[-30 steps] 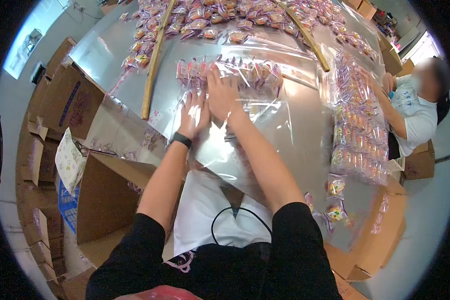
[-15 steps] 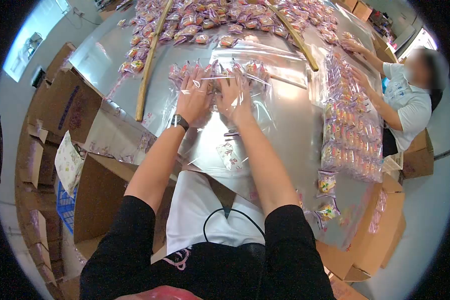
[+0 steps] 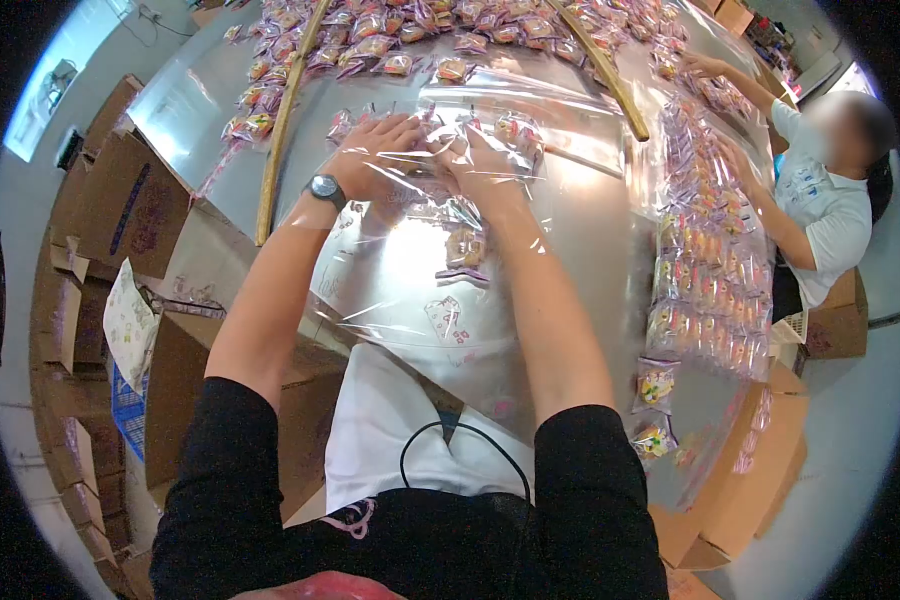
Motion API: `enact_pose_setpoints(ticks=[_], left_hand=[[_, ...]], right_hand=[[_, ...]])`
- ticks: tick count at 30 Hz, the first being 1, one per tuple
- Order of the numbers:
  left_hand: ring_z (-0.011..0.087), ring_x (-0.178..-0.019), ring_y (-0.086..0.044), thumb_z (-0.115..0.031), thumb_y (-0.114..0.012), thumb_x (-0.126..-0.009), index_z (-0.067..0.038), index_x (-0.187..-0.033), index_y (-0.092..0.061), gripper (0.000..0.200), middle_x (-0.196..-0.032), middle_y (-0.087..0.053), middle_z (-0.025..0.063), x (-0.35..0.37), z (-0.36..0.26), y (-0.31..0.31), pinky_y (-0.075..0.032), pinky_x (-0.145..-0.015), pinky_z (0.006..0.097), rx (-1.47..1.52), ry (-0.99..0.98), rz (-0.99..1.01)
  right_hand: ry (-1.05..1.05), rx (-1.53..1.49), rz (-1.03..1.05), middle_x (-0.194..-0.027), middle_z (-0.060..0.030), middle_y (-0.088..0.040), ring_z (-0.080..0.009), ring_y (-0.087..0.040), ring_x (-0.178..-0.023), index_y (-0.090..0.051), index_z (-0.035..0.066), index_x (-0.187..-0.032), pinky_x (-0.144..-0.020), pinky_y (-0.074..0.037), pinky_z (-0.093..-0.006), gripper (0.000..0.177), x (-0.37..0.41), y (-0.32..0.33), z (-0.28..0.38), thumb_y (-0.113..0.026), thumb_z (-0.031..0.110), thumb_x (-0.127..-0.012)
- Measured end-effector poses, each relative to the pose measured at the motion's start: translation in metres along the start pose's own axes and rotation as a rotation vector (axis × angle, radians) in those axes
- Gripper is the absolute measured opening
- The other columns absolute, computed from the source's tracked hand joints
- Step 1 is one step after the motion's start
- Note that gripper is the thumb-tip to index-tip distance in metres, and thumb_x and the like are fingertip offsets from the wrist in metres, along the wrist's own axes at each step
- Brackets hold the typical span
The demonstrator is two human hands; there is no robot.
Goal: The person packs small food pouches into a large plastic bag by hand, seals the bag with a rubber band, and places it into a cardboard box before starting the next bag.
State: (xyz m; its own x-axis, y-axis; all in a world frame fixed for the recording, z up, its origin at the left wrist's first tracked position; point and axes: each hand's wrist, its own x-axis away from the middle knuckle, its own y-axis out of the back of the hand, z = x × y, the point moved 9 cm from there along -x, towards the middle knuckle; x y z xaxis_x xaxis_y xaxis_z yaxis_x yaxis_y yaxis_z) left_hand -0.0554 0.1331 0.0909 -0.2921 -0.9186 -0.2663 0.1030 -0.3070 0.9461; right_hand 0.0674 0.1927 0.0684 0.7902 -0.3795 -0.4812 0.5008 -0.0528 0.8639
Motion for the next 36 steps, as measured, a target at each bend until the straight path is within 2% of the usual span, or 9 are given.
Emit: enact_pose_setpoints(ticks=[1,5,9,12,15,19,22,29,36], left_hand=[[0.0319,-0.145,-0.045,-0.032,-0.064,-0.096,-0.009,-0.145,-0.051,0.055,-0.152,-0.054,0.0117,0.002,-0.002,0.004,-0.037,-0.12,0.0475,-0.045,-0.086,-0.061],[0.0338,-0.143,-0.048,-0.021,-0.069,-0.091,-0.005,-0.146,-0.049,0.061,-0.151,-0.055,0.0155,-0.002,0.006,0.003,-0.037,-0.12,0.0468,0.208,0.069,0.02],[0.0329,-0.132,-0.059,-0.01,-0.079,-0.079,-0.004,-0.142,-0.052,0.069,-0.139,-0.062,0.0148,-0.003,0.018,-0.002,-0.043,-0.114,0.0451,0.216,0.2,0.047],[0.0291,-0.122,-0.064,-0.013,-0.077,-0.081,-0.01,-0.134,-0.058,0.056,-0.129,-0.068,0.0095,-0.01,0.018,-0.005,-0.048,-0.106,0.0434,0.131,0.301,-0.037],[0.0269,-0.111,-0.068,-0.022,-0.073,-0.085,-0.019,-0.119,-0.068,0.035,-0.118,-0.071,0.0055,-0.01,0.027,-0.021,-0.048,-0.1,0.0452,0.089,0.359,-0.278],[0.0251,-0.123,-0.064,-0.03,-0.073,-0.086,-0.02,-0.132,-0.063,0.048,-0.133,-0.067,0.005,-0.016,0.015,-0.015,-0.041,-0.109,0.0547,0.052,0.433,-0.184],[0.0299,-0.119,-0.064,-0.025,-0.07,-0.087,-0.019,-0.122,-0.067,0.036,-0.117,-0.07,0.0086,-0.023,0.015,-0.008,-0.043,-0.107,0.0509,0.07,0.429,-0.205],[0.0333,-0.143,-0.048,-0.032,-0.079,-0.079,-0.014,-0.144,-0.055,0.071,-0.153,-0.055,0.0109,-0.024,0.027,-0.033,-0.029,-0.12,0.0619,0.006,0.367,-0.286],[0.0312,-0.136,-0.055,-0.032,-0.066,-0.091,-0.013,-0.134,-0.064,0.048,-0.143,-0.063,0.0106,-0.034,0.033,-0.032,-0.033,-0.115,0.0619,0.076,0.591,-0.309]], right_hand=[[0.111,0.216,-0.048,-0.144,-0.005,-0.063,-0.0296,-0.057,-0.134,-0.062,0.023,-0.139,-0.107,-0.042,-0.0546,0.05,-0.003,0.016,0.019,-0.07,0.035,-0.092],[0.043,0.214,-0.054,-0.146,-0.0016,-0.06,-0.0257,-0.057,-0.135,-0.062,0.023,-0.139,-0.11,-0.036,-0.0668,0.051,-0.001,0.005,0.003,-0.068,0.041,-0.091],[-0.149,0.253,-0.061,-0.144,-0.0035,-0.063,-0.0273,-0.057,-0.134,-0.062,0.022,-0.142,-0.108,-0.04,-0.0531,0.056,-0.008,0.007,-0.008,-0.071,0.038,-0.089],[-0.225,0.299,-0.145,-0.139,-0.001,-0.065,-0.0285,-0.058,-0.131,-0.061,0.024,-0.14,-0.111,-0.03,-0.0723,0.051,-0.013,0.006,-0.005,-0.068,0.034,-0.09],[-0.212,0.328,-0.221,-0.135,-0.001,-0.068,-0.0284,-0.058,-0.13,-0.059,0.024,-0.143,-0.11,-0.03,-0.0755,0.049,-0.017,-0.006,-0.017,-0.062,0.036,-0.095],[-0.299,0.348,-0.181,-0.135,-0.0002,-0.067,-0.0266,-0.059,-0.131,-0.059,0.022,-0.143,-0.109,-0.03,-0.0755,0.048,-0.023,-0.015,-0.024,-0.059,0.029,-0.096],[-0.335,0.332,-0.186,-0.134,0.0003,-0.067,-0.0254,-0.06,-0.13,-0.058,0.021,-0.143,-0.108,-0.031,-0.0738,0.049,-0.029,-0.022,-0.029,-0.06,0.026,-0.094],[-0.344,0.241,-0.235,-0.131,0.0006,-0.064,-0.0226,-0.057,-0.13,-0.059,0.019,-0.139,-0.11,-0.031,-0.0711,0.053,-0.029,-0.021,-0.027,-0.067,0.022,-0.087],[-0.333,0.255,-0.231,-0.141,0.0011,-0.059,-0.0222,-0.051,-0.136,-0.057,0.02,-0.14,-0.109,-0.035,-0.0662,0.059,-0.025,-0.025,-0.03,-0.071,0.024,-0.083]])
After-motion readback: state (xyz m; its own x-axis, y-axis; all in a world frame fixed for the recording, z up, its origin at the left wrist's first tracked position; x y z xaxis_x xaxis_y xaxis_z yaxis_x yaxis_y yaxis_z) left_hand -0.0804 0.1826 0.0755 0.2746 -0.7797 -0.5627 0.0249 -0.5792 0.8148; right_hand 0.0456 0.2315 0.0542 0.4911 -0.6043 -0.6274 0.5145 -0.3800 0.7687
